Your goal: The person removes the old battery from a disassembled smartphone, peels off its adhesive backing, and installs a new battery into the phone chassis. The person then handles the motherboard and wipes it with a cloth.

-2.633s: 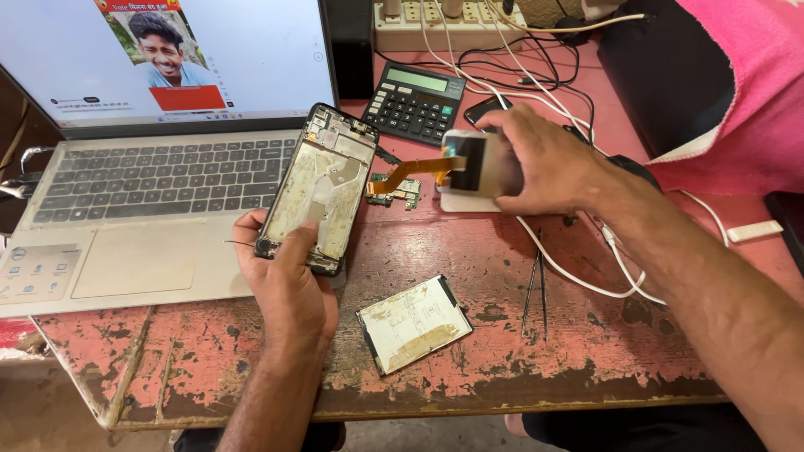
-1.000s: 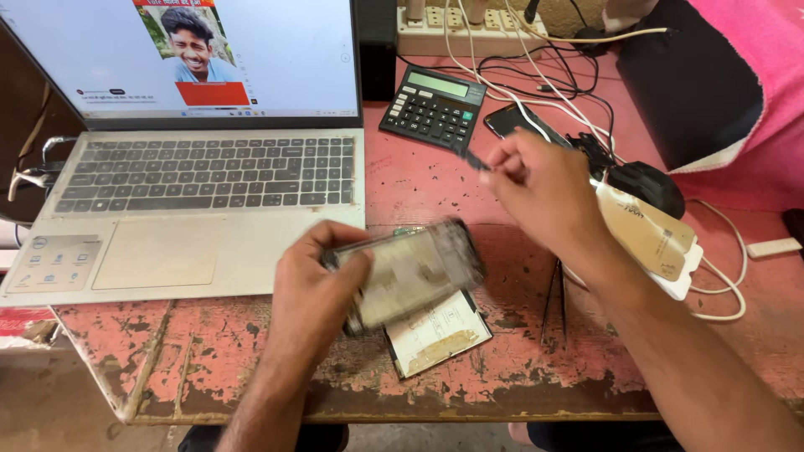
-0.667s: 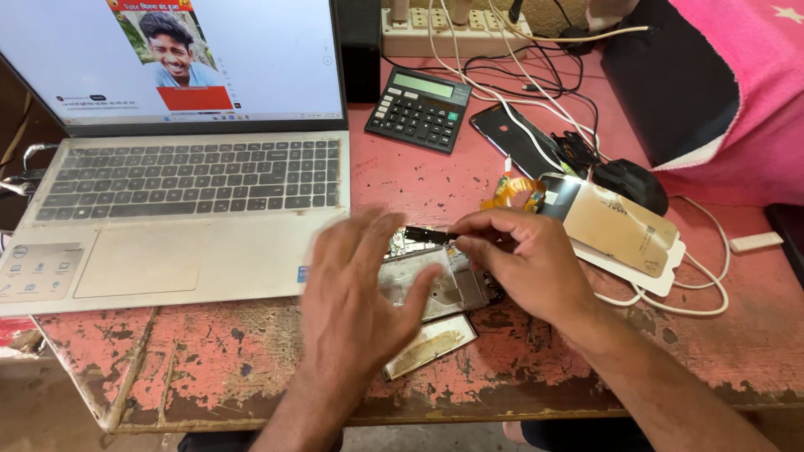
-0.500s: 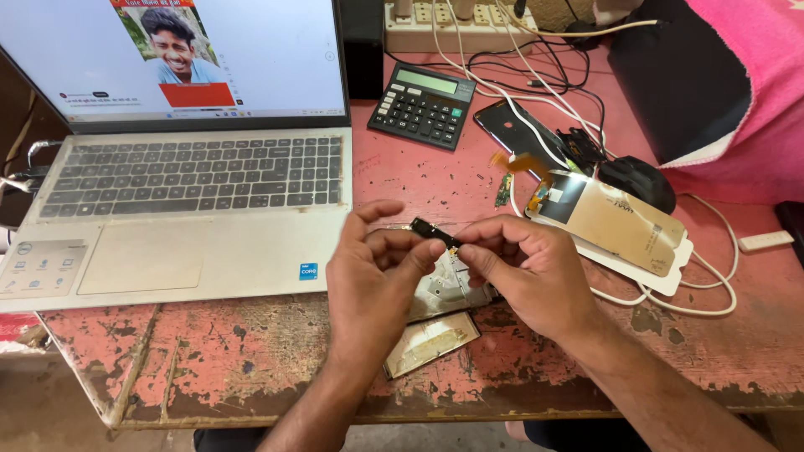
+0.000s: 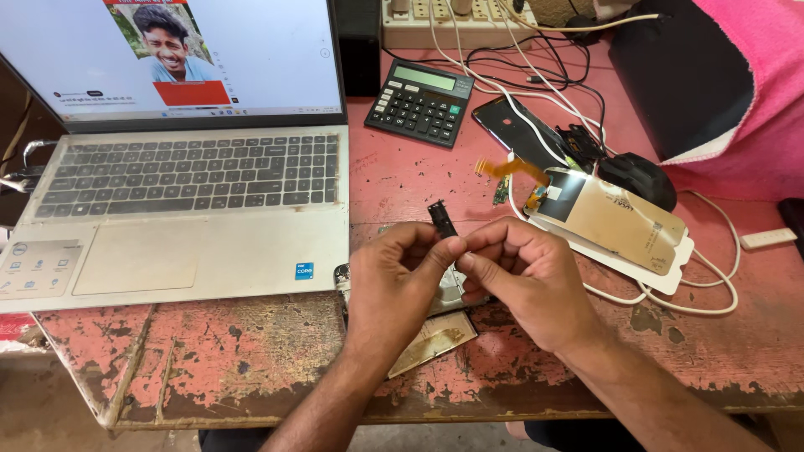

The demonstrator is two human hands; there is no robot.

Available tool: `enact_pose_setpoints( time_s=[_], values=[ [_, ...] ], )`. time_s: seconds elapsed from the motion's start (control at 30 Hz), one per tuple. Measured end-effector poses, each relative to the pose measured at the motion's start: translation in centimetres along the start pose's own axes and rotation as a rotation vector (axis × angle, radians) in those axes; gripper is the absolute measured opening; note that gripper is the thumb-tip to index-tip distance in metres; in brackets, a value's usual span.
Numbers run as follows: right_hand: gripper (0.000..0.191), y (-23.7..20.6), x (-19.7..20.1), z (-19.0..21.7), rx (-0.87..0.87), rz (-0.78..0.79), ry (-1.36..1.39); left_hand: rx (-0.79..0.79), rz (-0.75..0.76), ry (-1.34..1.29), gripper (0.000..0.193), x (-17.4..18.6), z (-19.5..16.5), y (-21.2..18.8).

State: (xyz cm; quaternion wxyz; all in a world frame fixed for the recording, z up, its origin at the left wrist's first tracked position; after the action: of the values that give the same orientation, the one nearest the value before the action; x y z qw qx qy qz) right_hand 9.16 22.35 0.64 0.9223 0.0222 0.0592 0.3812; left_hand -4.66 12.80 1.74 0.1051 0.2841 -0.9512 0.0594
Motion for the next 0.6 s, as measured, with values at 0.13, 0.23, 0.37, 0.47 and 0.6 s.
enact_pose_setpoints(
  time_s=[0.13,0.23,0.37,0.47,0.6],
  values=[
    [0.013,-0.1,0.2,-0.7,-0.042,0.001,0.174,-0.099,0.004,0.039,0.023,-0.2,-0.4,0.0],
    [0.014,-0.4,0.3,-1.6,-0.186,-0.025,0.346,-0.486,-0.133,0.245,0.032,1.0,-3.0,-0.8],
    [0.014,-1.1,0.4,1.3,0.055,-0.012,0.024,-0.317,-0.131,0.497,0.036,1.5,-1.7,0.5],
    [0.014,-1.3,0.6,3.2,0.184,-0.046,-0.272,-0.391,-0.034,0.297,0.038,0.7,-2.2,0.3],
    [0.016,0.2,2.0,3.8,0.166,-0.109,0.046,-0.228,0.175,0.019,0.029,-0.3,-1.3,0.4]
  ],
)
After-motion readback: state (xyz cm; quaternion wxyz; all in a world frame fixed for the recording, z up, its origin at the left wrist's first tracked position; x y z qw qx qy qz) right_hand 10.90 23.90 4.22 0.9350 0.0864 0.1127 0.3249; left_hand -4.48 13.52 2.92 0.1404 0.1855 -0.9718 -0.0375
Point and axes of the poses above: each hand's wrist, its own y-axis towards the middle knuckle, its own x-axis out of the back of the hand, z = x × y, the point moved 8 cm from there along y, towards the middle knuckle, and after that the axes turned 10 degrees about y, right-handed, at the moved point
